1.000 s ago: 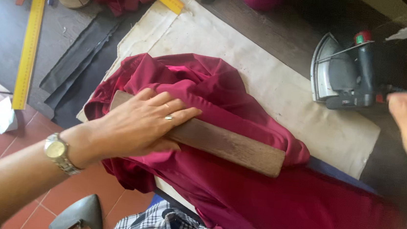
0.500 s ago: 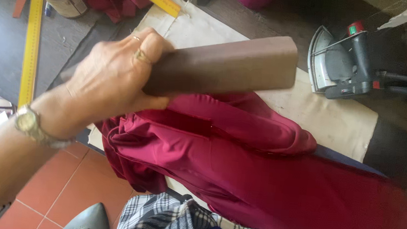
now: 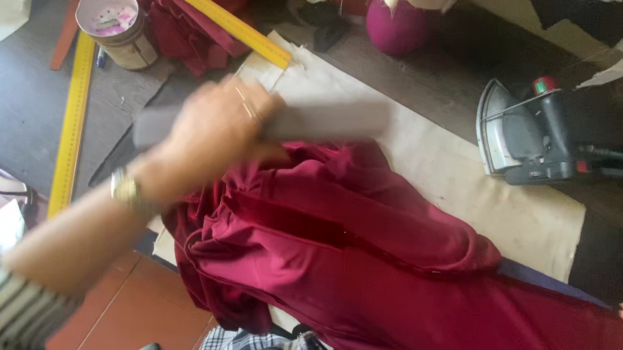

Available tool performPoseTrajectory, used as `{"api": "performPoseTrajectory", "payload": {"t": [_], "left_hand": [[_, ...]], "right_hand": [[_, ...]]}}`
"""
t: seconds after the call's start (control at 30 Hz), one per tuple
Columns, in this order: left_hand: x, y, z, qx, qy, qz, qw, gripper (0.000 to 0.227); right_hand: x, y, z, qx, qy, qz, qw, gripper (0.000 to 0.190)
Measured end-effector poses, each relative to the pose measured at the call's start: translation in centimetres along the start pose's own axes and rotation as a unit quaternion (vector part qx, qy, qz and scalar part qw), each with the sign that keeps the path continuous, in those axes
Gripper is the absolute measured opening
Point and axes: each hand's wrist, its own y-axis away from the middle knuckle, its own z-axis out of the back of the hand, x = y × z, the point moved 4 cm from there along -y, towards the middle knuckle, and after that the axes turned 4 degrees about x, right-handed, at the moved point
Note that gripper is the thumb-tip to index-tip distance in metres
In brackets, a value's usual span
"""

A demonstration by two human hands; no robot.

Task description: The person irons a piece of maroon fabric on a work table using a steam iron. They repeatedly smooth the fabric with their hands, lift sections to check the seams, and apply the iron to different areas of the garment.

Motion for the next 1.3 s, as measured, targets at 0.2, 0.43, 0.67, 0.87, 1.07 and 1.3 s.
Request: {"api": "performPoseTrajectory", "payload": {"t": [0.2, 0.43, 0.67, 0.87, 1.07, 1.3], "left_hand": [[11.1, 2.0, -11.2, 0.185, 0.010, 0.220, 0.958, 0.068], [14.6, 5.3, -18.8, 0.236, 0.004, 0.296, 0.926, 0.069], [8.8, 3.0, -12.5, 0.021, 0.151, 0.212, 0.965, 0.052], [0.8, 5.8, -3.0, -0.005, 0.272, 0.234, 0.933, 0.029], [-0.4, 11.0, -1.6, 0.027, 0.323, 0.362, 0.874, 0.028], [-2.8, 11.9, -1.0, 0.036, 0.389, 0.393, 0.833, 0.028]], "right_hand": [[31.0, 18.8, -7.0, 0.031, 0.087, 0.190, 0.977, 0.016], [34.8, 17.5, -9.1, 0.162, 0.214, 0.051, 0.962, 0.027], [35.2, 17.8, -10.6, 0.206, 0.256, 0.083, 0.941, 0.034], [35.8, 19.1, -9.5, 0.239, 0.352, 0.019, 0.905, 0.051], [24.6, 16.9, -3.8, 0.170, 0.375, 0.066, 0.909, 0.043], [14.6, 19.6, 0.0, 0.098, 0.443, 0.017, 0.891, 0.032]]}}
